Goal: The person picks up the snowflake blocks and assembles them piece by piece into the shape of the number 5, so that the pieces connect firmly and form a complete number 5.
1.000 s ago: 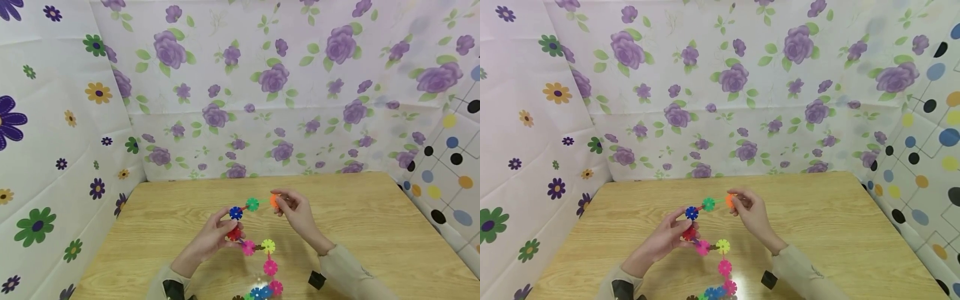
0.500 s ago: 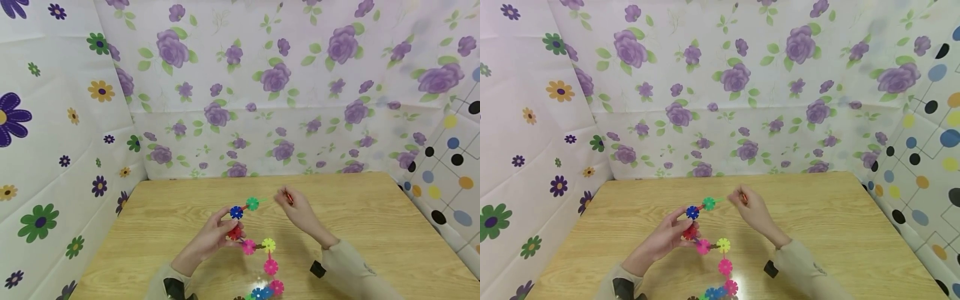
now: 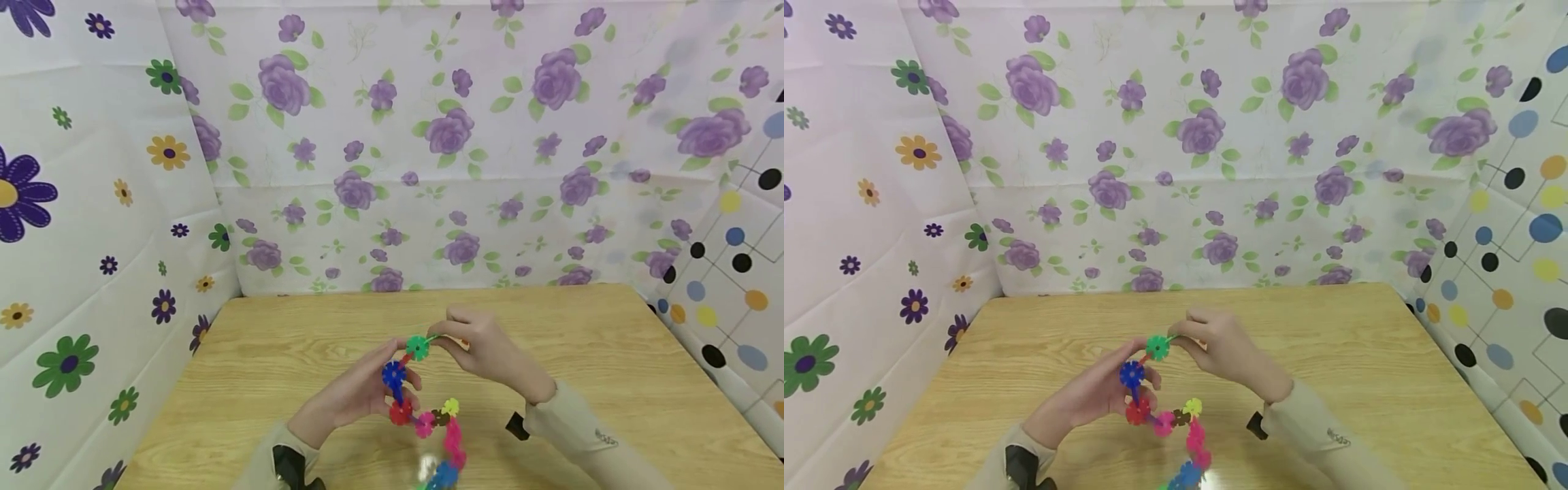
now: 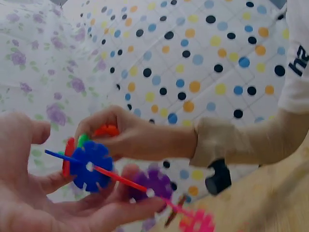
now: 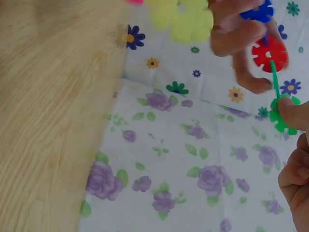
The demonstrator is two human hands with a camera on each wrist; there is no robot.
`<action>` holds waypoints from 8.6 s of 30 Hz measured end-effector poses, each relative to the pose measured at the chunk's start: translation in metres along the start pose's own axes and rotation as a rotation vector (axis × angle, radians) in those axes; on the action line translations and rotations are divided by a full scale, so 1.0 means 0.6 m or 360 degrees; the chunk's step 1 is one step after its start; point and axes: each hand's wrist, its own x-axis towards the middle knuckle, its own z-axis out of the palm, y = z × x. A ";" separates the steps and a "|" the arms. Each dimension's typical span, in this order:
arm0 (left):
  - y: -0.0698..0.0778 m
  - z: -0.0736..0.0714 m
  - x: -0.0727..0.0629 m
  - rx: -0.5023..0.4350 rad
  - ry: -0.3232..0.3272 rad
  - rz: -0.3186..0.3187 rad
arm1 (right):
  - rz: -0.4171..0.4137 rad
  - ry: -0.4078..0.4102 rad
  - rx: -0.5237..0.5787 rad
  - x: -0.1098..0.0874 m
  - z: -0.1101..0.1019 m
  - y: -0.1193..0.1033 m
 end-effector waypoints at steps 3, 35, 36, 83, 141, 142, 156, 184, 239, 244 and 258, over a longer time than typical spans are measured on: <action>0.006 0.011 0.007 0.0069 0.0054 -0.0096 | -0.0040 -0.0011 0.0059 0.001 0.004 -0.005; 0.005 0.007 0.030 0.0275 0.0248 -0.0187 | 0.0165 0.0088 0.0106 -0.011 0.017 -0.033; 0.005 0.007 0.030 0.0276 0.0238 -0.0181 | 0.0159 0.0085 0.0099 -0.011 0.018 -0.033; -0.007 0.022 0.042 0.0643 0.0132 -0.0079 | 0.0169 0.0172 0.0233 -0.030 0.044 -0.048; -0.025 -0.005 0.031 0.0457 0.0123 -0.0215 | 0.1532 -0.0298 0.0947 -0.032 -0.004 -0.043; -0.025 -0.004 0.032 0.0470 0.0108 -0.0214 | 0.1518 -0.0304 0.0941 -0.031 -0.006 -0.043; -0.018 0.006 0.036 0.0600 0.0022 -0.0156 | 0.1500 -0.0179 0.0817 -0.031 -0.008 -0.051; -0.005 -0.017 0.036 0.0553 0.0197 -0.0290 | 0.1524 -0.0376 0.1079 -0.042 -0.008 -0.020; -0.004 -0.035 0.003 0.0850 0.0049 -0.0114 | 0.1146 -0.0783 0.1014 0.017 -0.029 -0.013; 0.017 -0.033 0.013 0.1016 0.0046 -0.0168 | 0.1147 -0.0886 0.1056 0.021 -0.035 -0.009; 0.060 -0.009 0.027 0.1155 -0.0025 -0.0324 | 0.1262 -0.1193 0.1179 0.026 -0.022 -0.017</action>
